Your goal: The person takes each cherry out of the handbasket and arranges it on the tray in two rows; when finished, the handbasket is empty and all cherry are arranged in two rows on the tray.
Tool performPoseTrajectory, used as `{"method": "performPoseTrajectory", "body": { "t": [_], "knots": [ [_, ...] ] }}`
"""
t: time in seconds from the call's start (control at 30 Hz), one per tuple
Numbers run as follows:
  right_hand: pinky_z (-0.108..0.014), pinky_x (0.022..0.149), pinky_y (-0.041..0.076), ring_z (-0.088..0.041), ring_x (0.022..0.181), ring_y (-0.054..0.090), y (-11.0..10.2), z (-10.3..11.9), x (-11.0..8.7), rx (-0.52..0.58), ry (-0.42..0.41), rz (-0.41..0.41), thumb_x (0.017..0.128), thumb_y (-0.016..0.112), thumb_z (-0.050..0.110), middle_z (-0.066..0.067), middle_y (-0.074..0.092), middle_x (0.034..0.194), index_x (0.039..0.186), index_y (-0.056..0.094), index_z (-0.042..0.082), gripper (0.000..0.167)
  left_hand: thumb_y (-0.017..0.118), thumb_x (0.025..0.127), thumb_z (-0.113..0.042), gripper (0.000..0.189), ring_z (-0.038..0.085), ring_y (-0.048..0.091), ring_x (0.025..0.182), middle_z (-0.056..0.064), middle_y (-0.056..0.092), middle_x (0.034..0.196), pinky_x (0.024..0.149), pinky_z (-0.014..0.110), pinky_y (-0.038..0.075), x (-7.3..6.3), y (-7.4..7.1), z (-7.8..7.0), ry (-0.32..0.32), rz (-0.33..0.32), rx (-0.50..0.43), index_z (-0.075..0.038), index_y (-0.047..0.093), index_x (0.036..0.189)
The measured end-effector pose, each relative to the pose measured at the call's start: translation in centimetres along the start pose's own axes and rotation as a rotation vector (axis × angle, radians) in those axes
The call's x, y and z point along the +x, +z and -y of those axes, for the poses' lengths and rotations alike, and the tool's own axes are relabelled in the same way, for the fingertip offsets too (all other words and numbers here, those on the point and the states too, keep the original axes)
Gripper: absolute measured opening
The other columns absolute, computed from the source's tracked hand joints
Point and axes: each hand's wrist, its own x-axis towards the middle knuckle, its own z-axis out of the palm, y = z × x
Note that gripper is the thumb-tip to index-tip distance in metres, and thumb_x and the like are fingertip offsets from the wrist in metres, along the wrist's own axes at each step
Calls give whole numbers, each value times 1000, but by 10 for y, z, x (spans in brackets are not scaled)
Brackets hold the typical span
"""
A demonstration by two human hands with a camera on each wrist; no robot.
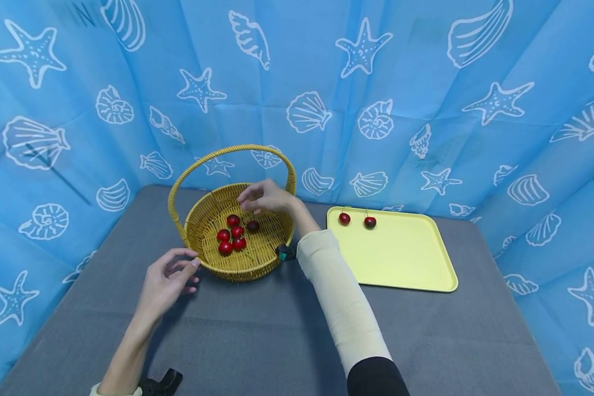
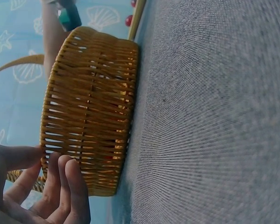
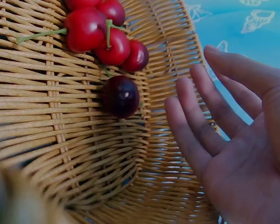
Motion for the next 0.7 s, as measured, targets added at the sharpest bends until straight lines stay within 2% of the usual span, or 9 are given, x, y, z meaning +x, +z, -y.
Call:
{"method": "performPoseTrajectory", "body": {
  "t": [0.17, 0.33, 0.4, 0.53, 0.7],
  "knots": [
    [-53, 106, 64, -39, 123, 71, 2, -6, 2, -36, 68, 34, 104, 72, 11, -13, 75, 124, 136, 69, -2, 35, 70, 108, -27, 29, 27, 77, 86, 24, 76, 116, 68, 34, 69, -1, 0, 2, 15, 0, -2, -11, 67, 133],
    [-44, 105, 65, -23, 116, 75, 5, -11, 4, -65, 173, 92, 102, 74, 10, -12, 76, 132, 136, 71, 3, 36, 69, 108, -28, 30, 26, 77, 87, 24, 76, 118, 69, 32, 69, 0, 0, 1, 7, 1, 5, -12, 67, 134],
    [-41, 104, 65, -22, 119, 74, 6, -11, 4, -71, 204, 110, 101, 76, 9, -12, 74, 136, 137, 71, 5, 36, 69, 109, -28, 30, 26, 77, 88, 23, 76, 118, 69, 32, 68, 0, 0, 1, 0, 1, 5, -12, 67, 134],
    [-38, 107, 63, -27, 131, 69, 8, -13, 4, -118, 200, 136, 99, 78, 6, -13, 73, 141, 136, 72, 6, 38, 70, 108, -27, 30, 26, 77, 87, 22, 77, 117, 69, 33, 69, 0, 0, 1, -5, 0, 3, -12, 67, 134],
    [-38, 113, 59, -28, 135, 66, 10, -14, 4, -171, 197, 149, 96, 79, 3, -12, 74, 139, 134, 74, 7, 38, 70, 108, -26, 30, 26, 77, 87, 23, 76, 116, 70, 34, 69, 0, 0, 1, -1, 1, 1, -12, 67, 134]
  ]
}}
